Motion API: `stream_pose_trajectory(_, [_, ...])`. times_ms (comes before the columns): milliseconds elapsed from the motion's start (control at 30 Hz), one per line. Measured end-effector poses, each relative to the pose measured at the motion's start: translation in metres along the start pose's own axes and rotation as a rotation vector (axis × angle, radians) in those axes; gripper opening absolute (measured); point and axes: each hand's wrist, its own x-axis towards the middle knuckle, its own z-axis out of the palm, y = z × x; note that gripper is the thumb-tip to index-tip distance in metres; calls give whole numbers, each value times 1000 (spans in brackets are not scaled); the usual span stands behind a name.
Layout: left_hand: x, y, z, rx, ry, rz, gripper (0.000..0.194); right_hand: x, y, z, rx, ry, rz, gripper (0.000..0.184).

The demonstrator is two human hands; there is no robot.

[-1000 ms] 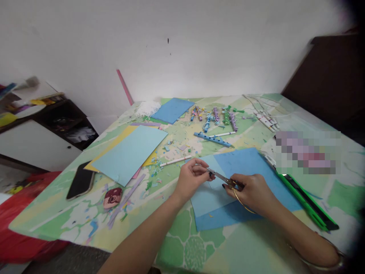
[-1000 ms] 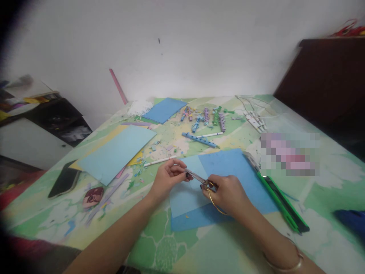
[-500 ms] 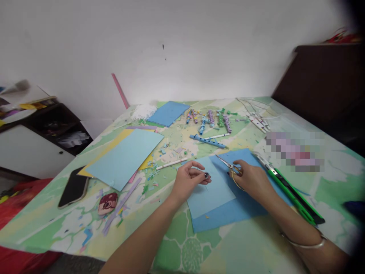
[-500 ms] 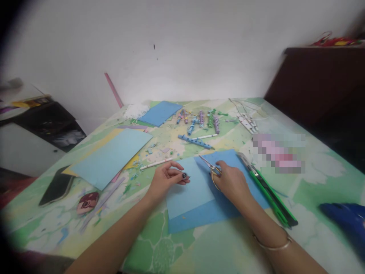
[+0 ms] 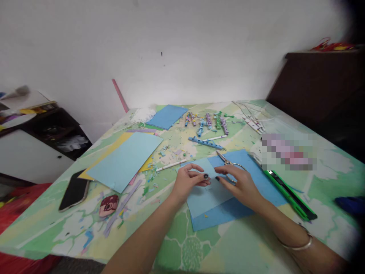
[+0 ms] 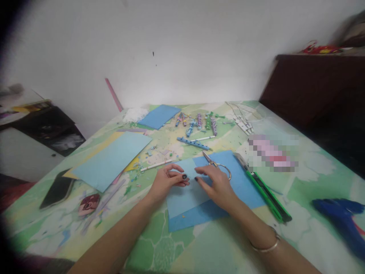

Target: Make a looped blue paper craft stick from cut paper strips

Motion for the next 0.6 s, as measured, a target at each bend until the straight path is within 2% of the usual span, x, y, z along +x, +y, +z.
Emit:
stream_pose_trajectory(100, [0, -3, 1, 5, -32, 9, 32, -2, -12, 4, 218, -105, -46, 30])
stream_pose_trajectory(167, [0, -5, 1, 14, -57, 14, 31, -3, -16, 6, 281, -120, -37, 29])
stream_pose_trajectory(600, [-1, -8, 3, 50, -215, -32, 27, -2, -13, 3, 449, -129, 129, 18])
